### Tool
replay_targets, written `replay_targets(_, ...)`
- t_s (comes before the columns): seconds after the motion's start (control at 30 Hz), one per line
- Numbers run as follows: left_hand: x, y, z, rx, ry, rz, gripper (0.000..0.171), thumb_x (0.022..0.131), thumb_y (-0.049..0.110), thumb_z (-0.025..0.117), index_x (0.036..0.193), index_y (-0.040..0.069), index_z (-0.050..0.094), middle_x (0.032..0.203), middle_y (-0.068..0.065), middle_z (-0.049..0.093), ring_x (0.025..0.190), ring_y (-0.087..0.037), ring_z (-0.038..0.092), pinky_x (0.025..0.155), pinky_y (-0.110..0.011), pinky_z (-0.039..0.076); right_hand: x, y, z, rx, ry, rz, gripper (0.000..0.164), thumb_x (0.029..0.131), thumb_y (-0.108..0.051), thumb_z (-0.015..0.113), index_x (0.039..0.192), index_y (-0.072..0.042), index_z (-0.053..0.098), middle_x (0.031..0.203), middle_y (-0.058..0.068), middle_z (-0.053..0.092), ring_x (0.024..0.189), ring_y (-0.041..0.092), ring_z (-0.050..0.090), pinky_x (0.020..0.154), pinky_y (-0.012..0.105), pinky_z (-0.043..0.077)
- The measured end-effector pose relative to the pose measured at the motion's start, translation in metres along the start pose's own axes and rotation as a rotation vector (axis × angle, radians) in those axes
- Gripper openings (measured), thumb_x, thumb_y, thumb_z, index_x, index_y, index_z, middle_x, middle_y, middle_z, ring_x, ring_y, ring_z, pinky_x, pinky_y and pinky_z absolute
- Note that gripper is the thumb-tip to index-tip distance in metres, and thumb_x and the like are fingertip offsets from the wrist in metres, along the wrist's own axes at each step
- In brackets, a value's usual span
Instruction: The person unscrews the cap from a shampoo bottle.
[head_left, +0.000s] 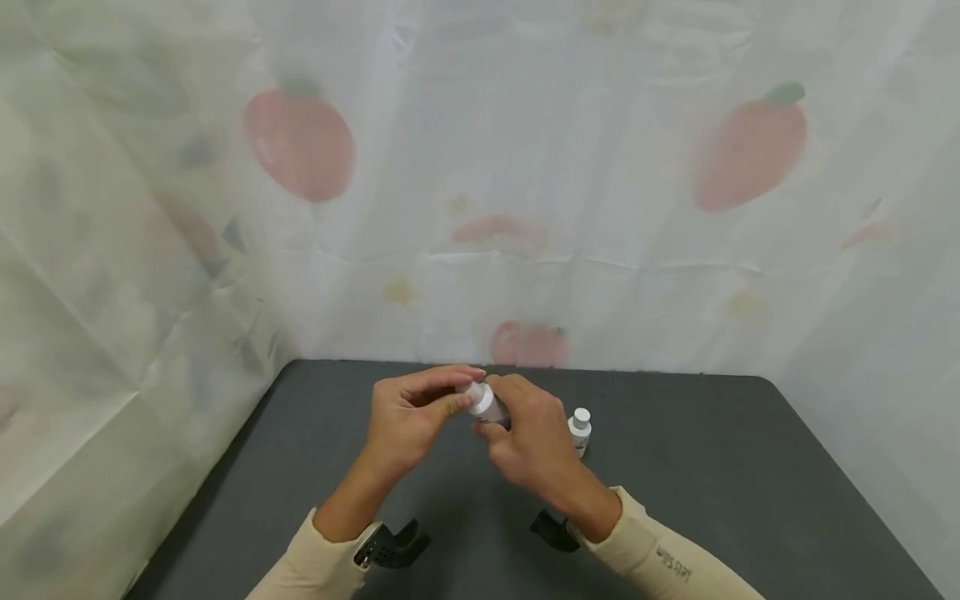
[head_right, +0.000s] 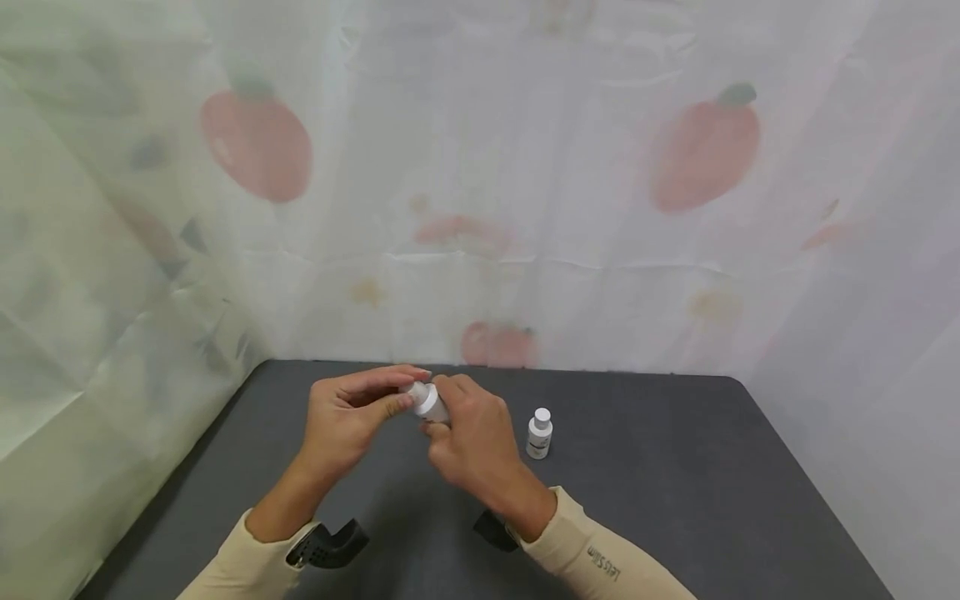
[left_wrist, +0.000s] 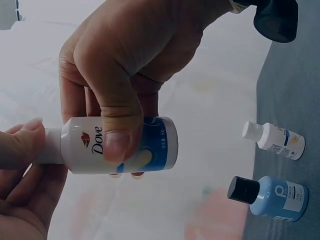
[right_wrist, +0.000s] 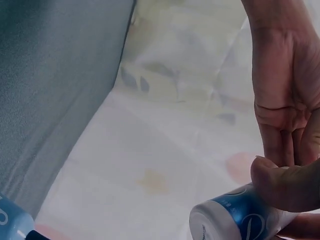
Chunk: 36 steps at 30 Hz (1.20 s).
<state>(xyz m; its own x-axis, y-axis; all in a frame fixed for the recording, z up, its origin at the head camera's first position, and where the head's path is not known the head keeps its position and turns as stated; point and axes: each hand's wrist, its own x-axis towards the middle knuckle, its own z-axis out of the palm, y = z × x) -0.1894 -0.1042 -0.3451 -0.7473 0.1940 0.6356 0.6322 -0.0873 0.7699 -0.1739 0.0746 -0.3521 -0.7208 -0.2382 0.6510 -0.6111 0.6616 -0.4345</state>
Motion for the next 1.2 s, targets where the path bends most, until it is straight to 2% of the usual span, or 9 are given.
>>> replay_targets(0.1, -0.001, 0.000, 0.002, 0.002, 0.048, -0.022, 0.021, 0.085, -0.009, 0.079, 0.105, -0.012, 0.075, 0.107, 0.012, 0.079, 0.098, -0.008, 0.078, 0.082, -0.027, 0.065, -0.002, -0.001, 0.000, -0.006, 0.006, -0.008, 0.033, 0.080, -0.005, 0.087, 0.109, -0.009, 0.073, 0.102, 0.006, 0.073, 0.082, 0.017, 0.070, 0.068, 0.031, 0.059)
replay_targets(0.23, -0.002, -0.003, 0.004, 0.005, 0.058, -0.069, 0.025, 0.082, -0.007, 0.083, 0.106, -0.007, 0.075, 0.105, 0.010, 0.077, 0.095, -0.009, 0.077, 0.082, -0.028, 0.065, -0.003, 0.000, 0.000, -0.004, 0.001, -0.002, 0.031, 0.080, -0.004, 0.087, 0.107, -0.010, 0.073, 0.102, 0.006, 0.073, 0.082, 0.017, 0.071, 0.068, 0.031, 0.059)
replay_targets(0.37, -0.003, -0.005, 0.003, -0.020, 0.012, -0.055, 0.031, 0.087, -0.006, 0.079, 0.117, -0.007, 0.072, 0.116, 0.007, 0.077, 0.105, -0.011, 0.075, 0.090, -0.026, 0.063, -0.004, 0.001, 0.000, 0.001, -0.004, -0.004, 0.030, 0.080, -0.004, 0.087, 0.106, -0.010, 0.072, 0.101, 0.006, 0.073, 0.082, 0.016, 0.070, 0.068, 0.030, 0.058)
replay_targets(0.53, -0.002, -0.004, -0.003, -0.085, -0.089, -0.017, 0.038, 0.095, -0.006, 0.069, 0.133, -0.011, 0.064, 0.132, 0.003, 0.074, 0.119, -0.012, 0.072, 0.095, -0.025, 0.061, -0.003, 0.001, -0.002, 0.001, -0.017, -0.007, 0.030, 0.079, -0.005, 0.088, 0.102, -0.010, 0.070, 0.096, 0.004, 0.071, 0.077, 0.014, 0.068, 0.065, 0.028, 0.056)
replay_targets(0.67, -0.001, -0.002, -0.004, -0.077, -0.104, -0.010, 0.030, 0.096, -0.004, 0.069, 0.125, -0.012, 0.068, 0.124, 0.008, 0.077, 0.114, -0.012, 0.074, 0.092, -0.025, 0.062, -0.004, -0.001, -0.003, 0.001, -0.037, 0.009, 0.034, 0.079, -0.006, 0.089, 0.109, -0.007, 0.072, 0.097, 0.004, 0.072, 0.077, 0.014, 0.068, 0.065, 0.027, 0.055)
replay_targets(0.8, -0.001, -0.005, -0.003, -0.078, -0.080, 0.007, 0.026, 0.094, -0.005, 0.071, 0.118, -0.015, 0.069, 0.116, 0.010, 0.078, 0.106, -0.009, 0.076, 0.086, -0.024, 0.063, -0.005, -0.001, -0.004, 0.004, -0.049, 0.028, 0.043, 0.079, -0.007, 0.089, 0.120, -0.006, 0.074, 0.101, 0.005, 0.074, 0.080, 0.015, 0.071, 0.067, 0.028, 0.057)
replay_targets(0.87, -0.001, -0.008, -0.003, -0.082, -0.069, -0.003, 0.025, 0.094, -0.006, 0.072, 0.116, -0.016, 0.069, 0.114, 0.011, 0.079, 0.103, -0.008, 0.076, 0.084, -0.024, 0.063, -0.005, 0.000, -0.004, 0.008, -0.049, 0.033, 0.044, 0.079, -0.006, 0.089, 0.120, -0.007, 0.074, 0.101, 0.004, 0.074, 0.081, 0.015, 0.071, 0.068, 0.029, 0.058)
replay_targets(1.07, -0.001, -0.011, 0.001, -0.098, -0.029, -0.095, 0.023, 0.089, -0.003, 0.078, 0.107, -0.014, 0.069, 0.108, 0.010, 0.078, 0.099, -0.009, 0.076, 0.083, -0.026, 0.063, -0.006, 0.004, -0.004, 0.014, -0.055, 0.035, 0.036, 0.077, -0.006, 0.090, 0.110, -0.010, 0.076, 0.094, 0.002, 0.073, 0.078, 0.013, 0.068, 0.067, 0.027, 0.056)
replay_targets(1.2, 0.001, -0.010, 0.001, -0.126, -0.038, -0.140, 0.023, 0.088, 0.000, 0.081, 0.101, -0.013, 0.066, 0.108, 0.009, 0.077, 0.100, -0.012, 0.075, 0.085, -0.027, 0.063, -0.006, 0.007, -0.005, 0.045, -0.061, 0.025, 0.034, 0.076, -0.006, 0.091, 0.107, -0.011, 0.076, 0.092, 0.001, 0.073, 0.075, 0.012, 0.066, 0.065, 0.025, 0.053)
